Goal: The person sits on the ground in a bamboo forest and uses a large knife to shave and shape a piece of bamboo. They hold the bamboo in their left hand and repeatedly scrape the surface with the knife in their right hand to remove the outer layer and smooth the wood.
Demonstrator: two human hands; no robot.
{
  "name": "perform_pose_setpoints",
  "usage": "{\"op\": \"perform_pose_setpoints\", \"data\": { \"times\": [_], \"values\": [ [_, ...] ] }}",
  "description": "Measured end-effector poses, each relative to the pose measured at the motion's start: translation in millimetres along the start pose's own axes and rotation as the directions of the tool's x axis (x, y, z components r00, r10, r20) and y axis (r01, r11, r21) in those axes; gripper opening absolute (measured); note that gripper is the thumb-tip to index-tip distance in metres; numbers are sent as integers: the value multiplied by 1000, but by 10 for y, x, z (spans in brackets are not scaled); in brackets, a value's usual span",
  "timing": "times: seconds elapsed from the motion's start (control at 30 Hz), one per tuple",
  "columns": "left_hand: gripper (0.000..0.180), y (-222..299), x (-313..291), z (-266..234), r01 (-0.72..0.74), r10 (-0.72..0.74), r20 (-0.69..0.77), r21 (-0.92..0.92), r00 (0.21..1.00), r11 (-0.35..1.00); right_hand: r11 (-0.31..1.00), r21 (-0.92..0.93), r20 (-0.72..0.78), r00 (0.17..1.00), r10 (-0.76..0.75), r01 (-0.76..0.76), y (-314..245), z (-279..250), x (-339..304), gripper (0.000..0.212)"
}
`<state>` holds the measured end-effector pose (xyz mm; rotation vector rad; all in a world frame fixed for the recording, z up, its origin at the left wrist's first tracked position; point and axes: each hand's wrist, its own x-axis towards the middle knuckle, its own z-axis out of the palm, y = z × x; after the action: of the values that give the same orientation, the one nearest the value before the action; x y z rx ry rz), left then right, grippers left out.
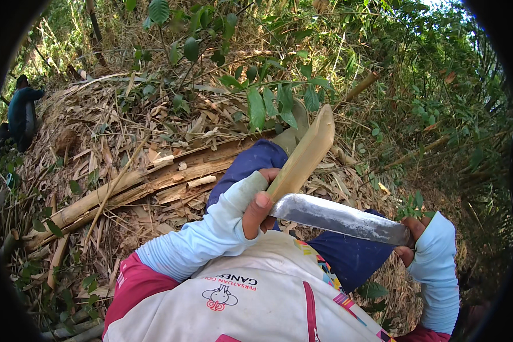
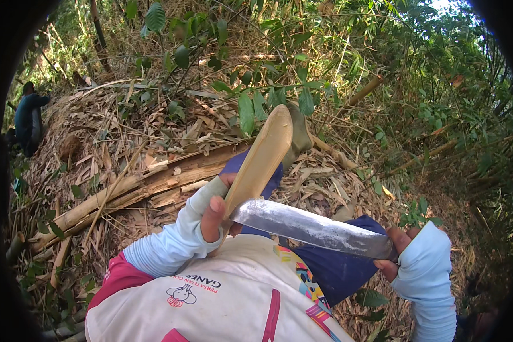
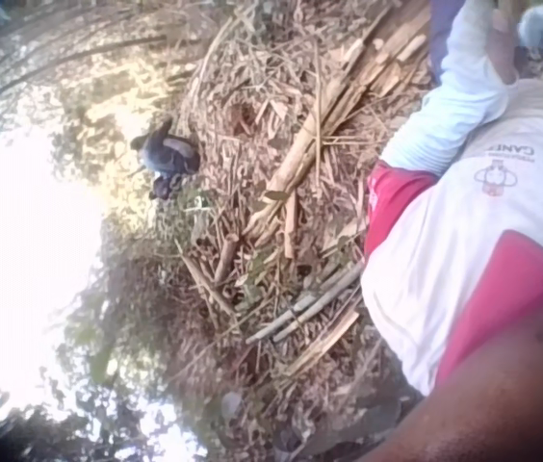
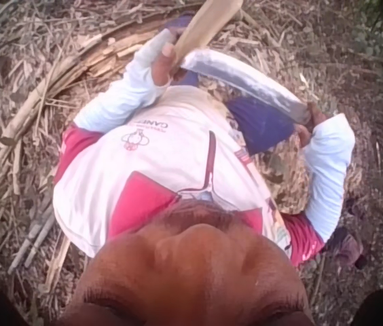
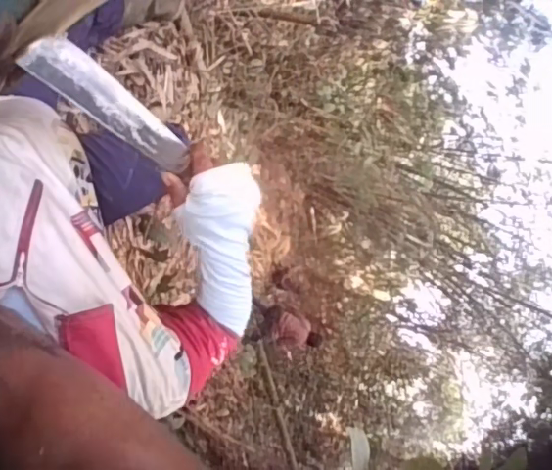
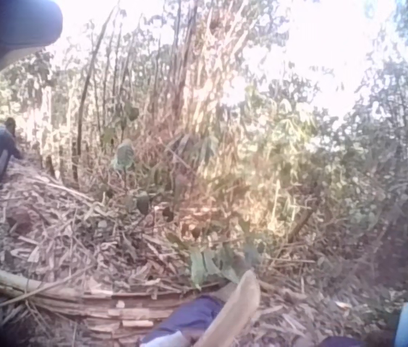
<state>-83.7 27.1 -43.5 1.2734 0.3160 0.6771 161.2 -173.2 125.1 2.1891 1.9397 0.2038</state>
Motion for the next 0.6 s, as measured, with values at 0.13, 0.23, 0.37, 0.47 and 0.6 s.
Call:
{"op": "perform_pose_setpoints", "data": {
  "times": [0.13,0.23,0.37,0.47,0.6],
  "values": [
    [68,-46,4,21,-14,12,19,83,1000,996,999,22,101,994,38,-41,33,-75,20,52],
    [63,-85,13,60,-35,33,34,77,999,996,999,-37,17,999,28,-27,62,-86,19,53],
    [60,-110,6,95,-32,28,52,85,998,996,998,-16,-20,998,66,-66,127,-111,1,54],
    [61,-121,28,84,-23,17,71,82,997,996,997,6,-21,997,80,-80,172,-122,8,53],
    [57,-74,6,75,-43,40,43,55,998,998,1000,1,-48,999,23,-23,217,-133,140,52]
  ]
}}
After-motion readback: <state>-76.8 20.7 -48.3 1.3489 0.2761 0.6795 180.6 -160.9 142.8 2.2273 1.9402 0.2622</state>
